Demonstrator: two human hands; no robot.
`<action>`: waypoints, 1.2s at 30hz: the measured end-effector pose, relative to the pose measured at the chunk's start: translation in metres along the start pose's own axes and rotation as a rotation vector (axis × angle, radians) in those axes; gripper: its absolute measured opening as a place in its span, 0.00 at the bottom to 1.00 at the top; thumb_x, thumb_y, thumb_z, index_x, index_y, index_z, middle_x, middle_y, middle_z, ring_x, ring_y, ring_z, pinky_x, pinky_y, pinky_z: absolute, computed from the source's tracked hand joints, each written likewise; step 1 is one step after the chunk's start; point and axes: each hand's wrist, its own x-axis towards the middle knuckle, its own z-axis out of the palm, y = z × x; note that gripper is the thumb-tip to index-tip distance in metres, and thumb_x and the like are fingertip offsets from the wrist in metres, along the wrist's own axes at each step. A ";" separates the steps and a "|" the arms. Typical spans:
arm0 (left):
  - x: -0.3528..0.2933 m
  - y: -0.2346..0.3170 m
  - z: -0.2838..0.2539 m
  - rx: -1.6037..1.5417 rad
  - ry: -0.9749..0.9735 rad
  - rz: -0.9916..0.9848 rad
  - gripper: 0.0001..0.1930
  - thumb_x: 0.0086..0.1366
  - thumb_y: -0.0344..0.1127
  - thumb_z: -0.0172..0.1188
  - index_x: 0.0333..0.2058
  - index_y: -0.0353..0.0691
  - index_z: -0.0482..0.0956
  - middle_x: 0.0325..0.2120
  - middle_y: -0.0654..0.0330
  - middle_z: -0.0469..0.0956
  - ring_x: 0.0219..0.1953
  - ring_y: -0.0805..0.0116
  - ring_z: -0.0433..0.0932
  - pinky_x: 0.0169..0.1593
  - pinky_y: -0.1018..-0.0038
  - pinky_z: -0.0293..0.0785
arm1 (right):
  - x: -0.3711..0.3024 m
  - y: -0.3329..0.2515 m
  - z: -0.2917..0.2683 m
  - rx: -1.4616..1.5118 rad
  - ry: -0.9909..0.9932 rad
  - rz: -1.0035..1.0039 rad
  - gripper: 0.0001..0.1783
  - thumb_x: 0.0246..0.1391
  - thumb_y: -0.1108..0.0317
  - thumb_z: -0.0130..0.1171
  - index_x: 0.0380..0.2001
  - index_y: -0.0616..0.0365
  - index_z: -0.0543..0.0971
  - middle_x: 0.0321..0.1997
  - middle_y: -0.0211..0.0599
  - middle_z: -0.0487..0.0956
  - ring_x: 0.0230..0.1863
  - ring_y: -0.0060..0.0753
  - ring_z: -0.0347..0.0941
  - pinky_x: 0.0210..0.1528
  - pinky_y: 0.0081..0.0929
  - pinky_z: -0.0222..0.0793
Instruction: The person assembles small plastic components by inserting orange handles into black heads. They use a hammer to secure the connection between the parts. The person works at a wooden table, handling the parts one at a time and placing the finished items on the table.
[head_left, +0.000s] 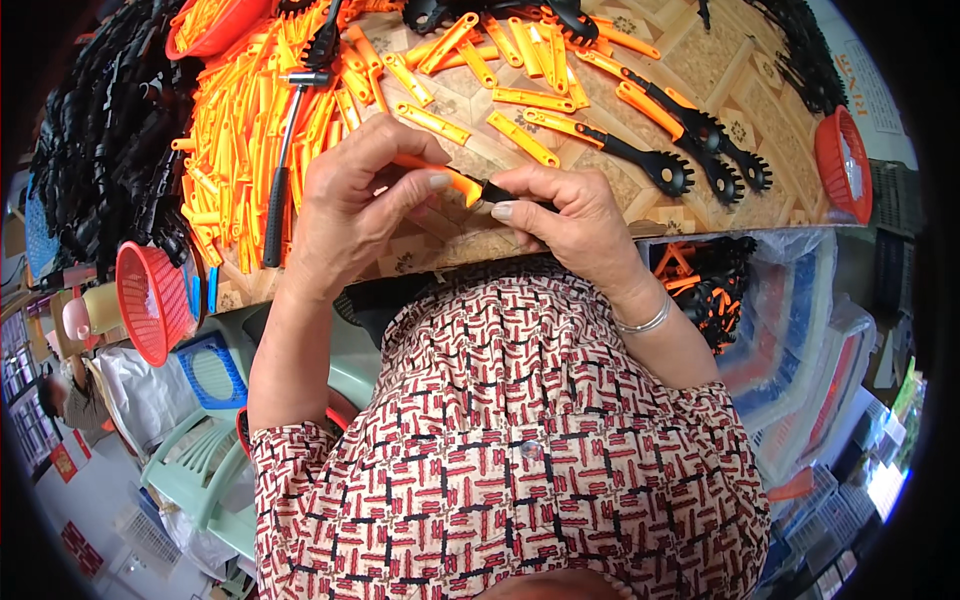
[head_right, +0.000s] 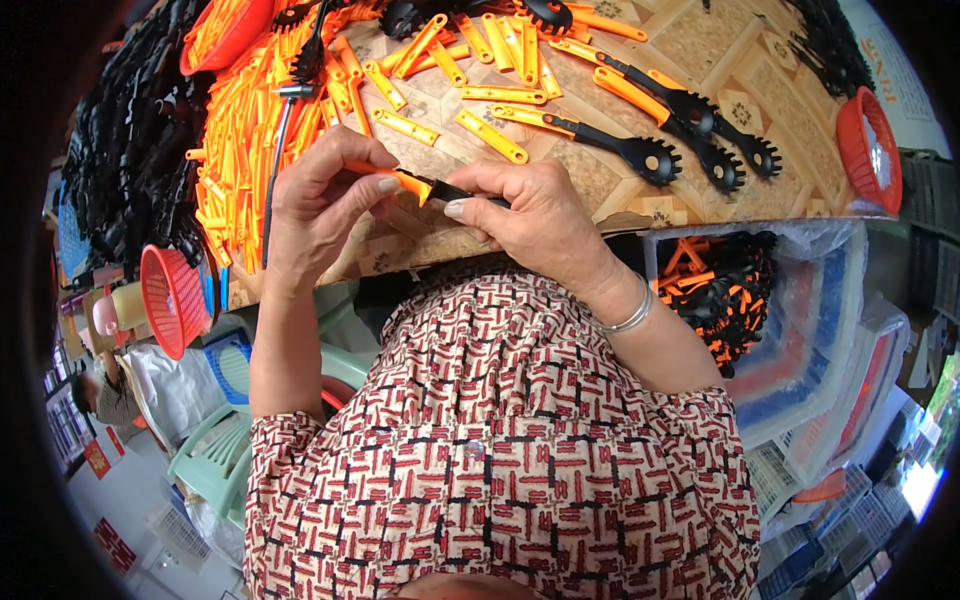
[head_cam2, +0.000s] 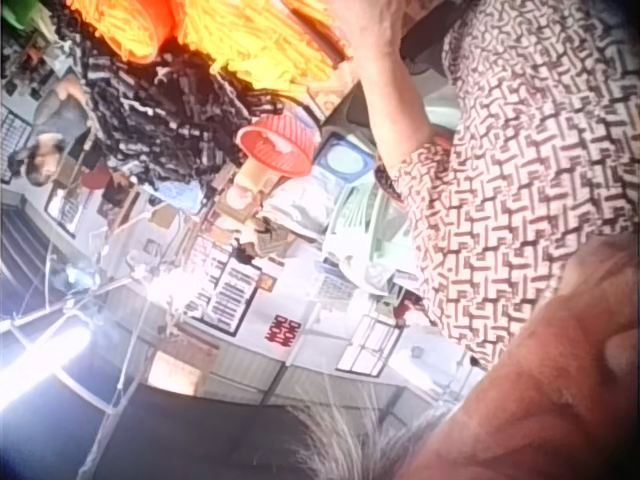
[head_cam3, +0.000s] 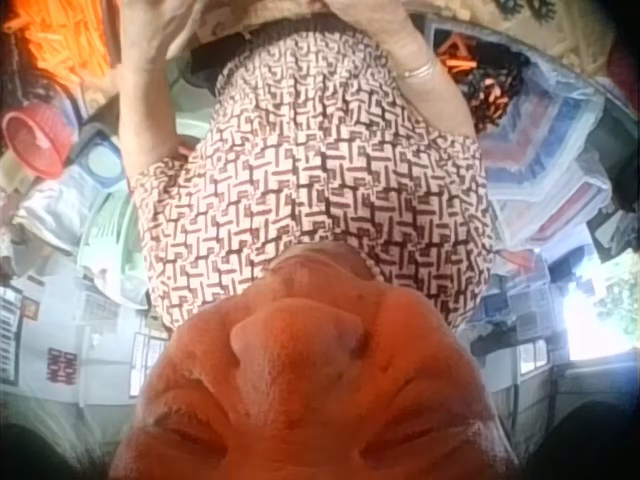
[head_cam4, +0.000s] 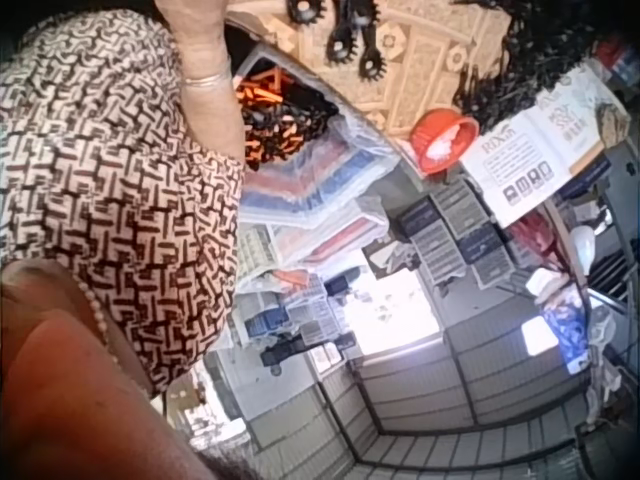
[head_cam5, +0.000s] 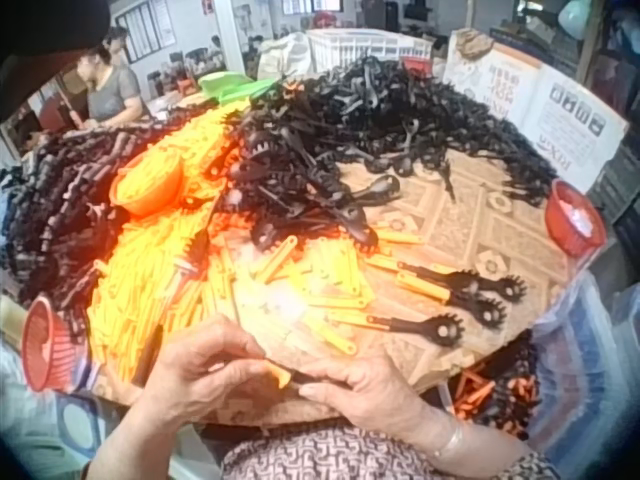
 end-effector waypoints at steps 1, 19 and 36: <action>0.000 0.000 -0.001 0.107 0.003 0.076 0.06 0.69 0.27 0.65 0.42 0.33 0.81 0.29 0.64 0.80 0.29 0.80 0.80 0.34 0.82 0.77 | 0.000 0.000 0.000 -0.007 -0.012 0.002 0.11 0.59 0.74 0.66 0.44 0.67 0.85 0.23 0.23 0.78 0.23 0.11 0.71 0.25 0.16 0.66; -0.014 0.008 0.011 -0.258 0.048 -0.073 0.05 0.69 0.26 0.65 0.41 0.32 0.81 0.32 0.62 0.78 0.28 0.78 0.79 0.32 0.82 0.76 | -0.013 -0.012 -0.002 0.030 -0.032 0.014 0.12 0.60 0.75 0.65 0.46 0.68 0.85 0.24 0.25 0.80 0.23 0.11 0.73 0.25 0.15 0.68; -0.016 0.023 0.005 0.364 0.030 0.189 0.09 0.59 0.24 0.70 0.37 0.35 0.81 0.29 0.58 0.77 0.29 0.68 0.79 0.32 0.75 0.74 | -0.018 -0.015 0.000 -0.128 -0.059 -0.104 0.10 0.57 0.75 0.67 0.42 0.63 0.85 0.25 0.32 0.81 0.23 0.16 0.74 0.27 0.20 0.70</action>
